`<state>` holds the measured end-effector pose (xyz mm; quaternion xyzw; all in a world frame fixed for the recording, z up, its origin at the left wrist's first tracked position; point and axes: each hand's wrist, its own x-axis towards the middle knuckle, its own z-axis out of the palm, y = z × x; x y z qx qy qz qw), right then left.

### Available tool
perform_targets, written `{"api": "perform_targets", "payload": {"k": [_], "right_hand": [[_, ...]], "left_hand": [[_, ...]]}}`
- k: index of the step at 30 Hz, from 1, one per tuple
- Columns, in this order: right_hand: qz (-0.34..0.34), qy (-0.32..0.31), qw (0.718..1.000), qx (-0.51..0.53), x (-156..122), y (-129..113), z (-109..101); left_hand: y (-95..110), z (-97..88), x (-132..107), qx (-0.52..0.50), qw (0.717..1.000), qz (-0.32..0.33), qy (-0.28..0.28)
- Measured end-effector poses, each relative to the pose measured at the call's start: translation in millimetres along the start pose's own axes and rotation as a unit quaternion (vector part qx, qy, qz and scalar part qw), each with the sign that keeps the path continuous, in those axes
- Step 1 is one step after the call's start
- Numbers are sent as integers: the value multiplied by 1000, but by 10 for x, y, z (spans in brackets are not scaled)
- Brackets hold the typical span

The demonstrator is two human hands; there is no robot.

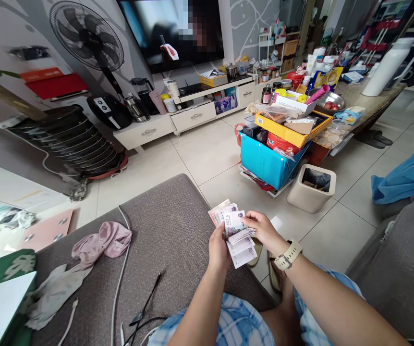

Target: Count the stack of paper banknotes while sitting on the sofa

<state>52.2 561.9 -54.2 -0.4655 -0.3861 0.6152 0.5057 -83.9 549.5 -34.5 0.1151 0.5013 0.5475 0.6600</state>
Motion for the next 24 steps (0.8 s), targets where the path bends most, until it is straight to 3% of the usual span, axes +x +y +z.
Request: {"api": "perform_targets", "payload": {"k": [24], "right_hand": [[16,-20,999,19,-32,-45,3]], "left_hand": [[-19,-30,29,-6,1000,-13,-13]]}}
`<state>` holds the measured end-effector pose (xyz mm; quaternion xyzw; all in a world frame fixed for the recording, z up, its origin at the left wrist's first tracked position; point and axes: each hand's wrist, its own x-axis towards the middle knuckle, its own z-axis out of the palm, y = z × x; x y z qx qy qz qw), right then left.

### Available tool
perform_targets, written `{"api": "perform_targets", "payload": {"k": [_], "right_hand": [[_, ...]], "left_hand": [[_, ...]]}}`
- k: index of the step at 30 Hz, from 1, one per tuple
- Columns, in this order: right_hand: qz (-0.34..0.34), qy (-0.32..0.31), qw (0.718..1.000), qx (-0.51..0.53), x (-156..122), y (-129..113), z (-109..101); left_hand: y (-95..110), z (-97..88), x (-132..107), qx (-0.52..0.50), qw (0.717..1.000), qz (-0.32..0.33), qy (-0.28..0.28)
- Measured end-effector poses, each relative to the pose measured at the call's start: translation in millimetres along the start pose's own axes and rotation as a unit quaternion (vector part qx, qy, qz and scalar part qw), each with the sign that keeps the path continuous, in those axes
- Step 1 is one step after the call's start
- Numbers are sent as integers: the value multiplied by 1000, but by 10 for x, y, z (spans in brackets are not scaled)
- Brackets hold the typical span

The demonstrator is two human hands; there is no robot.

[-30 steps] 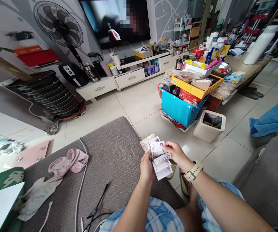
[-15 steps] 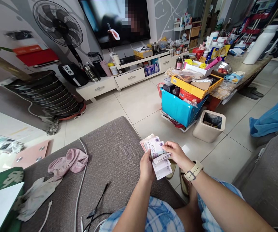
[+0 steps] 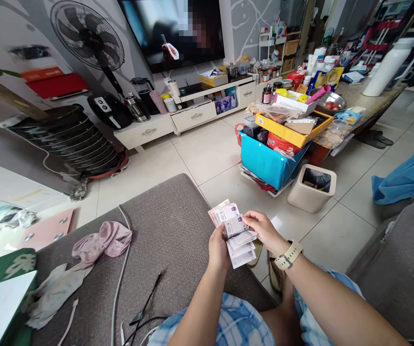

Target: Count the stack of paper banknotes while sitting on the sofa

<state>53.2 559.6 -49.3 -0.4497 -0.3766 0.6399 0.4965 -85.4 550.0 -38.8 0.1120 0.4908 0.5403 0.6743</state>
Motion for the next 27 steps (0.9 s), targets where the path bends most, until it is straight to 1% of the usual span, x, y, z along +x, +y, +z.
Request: {"api": "perform_targets", "payload": {"k": [5,9,14,21,24,27], "right_hand": [[-2,0,1000,-1,12,6,-7],[-10,7,1000,-13,13,3,-9],[-22,-6,999,-28,10,-11,-1],[-7,18,999,-47,11,-23,4],[-11,23,999,-45,19,6,-13],[-18,29,998,-44,35,46,-33]], "left_hand": [[-16,-13,22,-9,1000,-5,-1],[-5,-13,11,-4,1000,-9,12],[6,7,-9,-17,1000,-16,-9],[39,53,-56,-5,1000,0,6],[27,30,-35,2,1000,11,9],[-2,-13,5,0,1000,16,-1]]}}
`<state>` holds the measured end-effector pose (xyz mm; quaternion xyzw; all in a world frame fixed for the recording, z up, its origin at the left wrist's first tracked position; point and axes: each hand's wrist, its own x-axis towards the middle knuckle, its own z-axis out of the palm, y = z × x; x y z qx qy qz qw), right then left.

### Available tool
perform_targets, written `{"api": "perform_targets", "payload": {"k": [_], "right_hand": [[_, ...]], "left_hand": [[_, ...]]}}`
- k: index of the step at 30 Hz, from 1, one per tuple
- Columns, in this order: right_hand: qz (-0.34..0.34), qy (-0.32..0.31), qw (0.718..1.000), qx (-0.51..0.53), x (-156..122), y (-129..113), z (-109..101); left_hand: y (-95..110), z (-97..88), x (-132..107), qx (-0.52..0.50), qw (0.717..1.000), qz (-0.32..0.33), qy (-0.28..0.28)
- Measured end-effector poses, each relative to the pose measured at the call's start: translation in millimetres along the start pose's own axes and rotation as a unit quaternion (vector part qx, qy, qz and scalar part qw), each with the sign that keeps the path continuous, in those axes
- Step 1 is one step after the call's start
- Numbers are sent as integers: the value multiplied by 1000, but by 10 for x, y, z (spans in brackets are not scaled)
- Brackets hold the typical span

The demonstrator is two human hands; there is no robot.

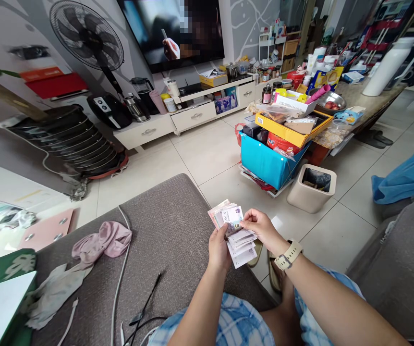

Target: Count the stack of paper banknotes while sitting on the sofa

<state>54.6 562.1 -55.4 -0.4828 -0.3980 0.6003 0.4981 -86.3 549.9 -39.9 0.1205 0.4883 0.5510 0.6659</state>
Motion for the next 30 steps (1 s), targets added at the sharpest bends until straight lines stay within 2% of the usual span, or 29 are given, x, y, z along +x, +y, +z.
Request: {"api": "perform_targets", "payload": {"k": [6,13,30], "right_hand": [[2,33,999,9,30,35,-5],[9,1,1000,9,24,46,-2],[-5,-1,1000,-14,2,-24,15]], "left_hand": [[-32,-32,28,9,1000,11,-13],[-21,-13,3,22,999,20,-18],[50,61,-68,32,999,8,16]]}}
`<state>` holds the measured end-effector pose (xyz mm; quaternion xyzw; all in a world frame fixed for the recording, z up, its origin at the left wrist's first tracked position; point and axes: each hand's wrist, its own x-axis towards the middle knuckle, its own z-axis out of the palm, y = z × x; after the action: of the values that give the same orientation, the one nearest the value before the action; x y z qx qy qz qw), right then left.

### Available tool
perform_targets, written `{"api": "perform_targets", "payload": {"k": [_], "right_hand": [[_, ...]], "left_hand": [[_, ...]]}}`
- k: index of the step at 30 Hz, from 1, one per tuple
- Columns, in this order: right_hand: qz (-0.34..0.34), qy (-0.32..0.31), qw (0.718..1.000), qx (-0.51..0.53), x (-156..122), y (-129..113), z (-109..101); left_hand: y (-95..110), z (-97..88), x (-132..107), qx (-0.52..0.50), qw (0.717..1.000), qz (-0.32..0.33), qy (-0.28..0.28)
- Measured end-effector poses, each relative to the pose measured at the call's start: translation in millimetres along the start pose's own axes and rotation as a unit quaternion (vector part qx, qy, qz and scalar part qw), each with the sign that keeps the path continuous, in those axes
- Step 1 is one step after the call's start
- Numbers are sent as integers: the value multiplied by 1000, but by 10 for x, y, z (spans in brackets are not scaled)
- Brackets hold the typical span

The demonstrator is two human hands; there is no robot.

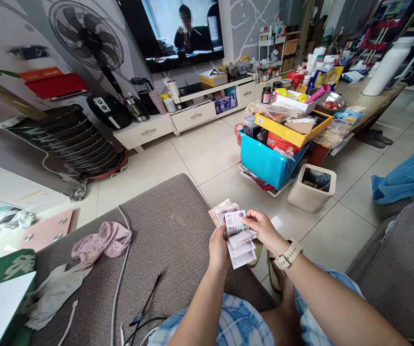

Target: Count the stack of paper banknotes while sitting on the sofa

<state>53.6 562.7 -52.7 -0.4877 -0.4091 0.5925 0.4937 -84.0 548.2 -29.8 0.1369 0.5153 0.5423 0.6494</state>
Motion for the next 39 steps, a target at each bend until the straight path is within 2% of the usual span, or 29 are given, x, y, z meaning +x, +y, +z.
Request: {"api": "perform_targets", "payload": {"k": [12,31,39], "right_hand": [[-6,-4,1000,21,35,64,-5],[9,-1,999,35,-9,8,12],[30,-6,999,28,-42,-52,-4]], "left_hand": [[-21,-15,20,-8,1000,-1,-8],[-37,-23,31,-9,1000,8,-2],[-117,-51,125,-26,999,18,-6]]}}
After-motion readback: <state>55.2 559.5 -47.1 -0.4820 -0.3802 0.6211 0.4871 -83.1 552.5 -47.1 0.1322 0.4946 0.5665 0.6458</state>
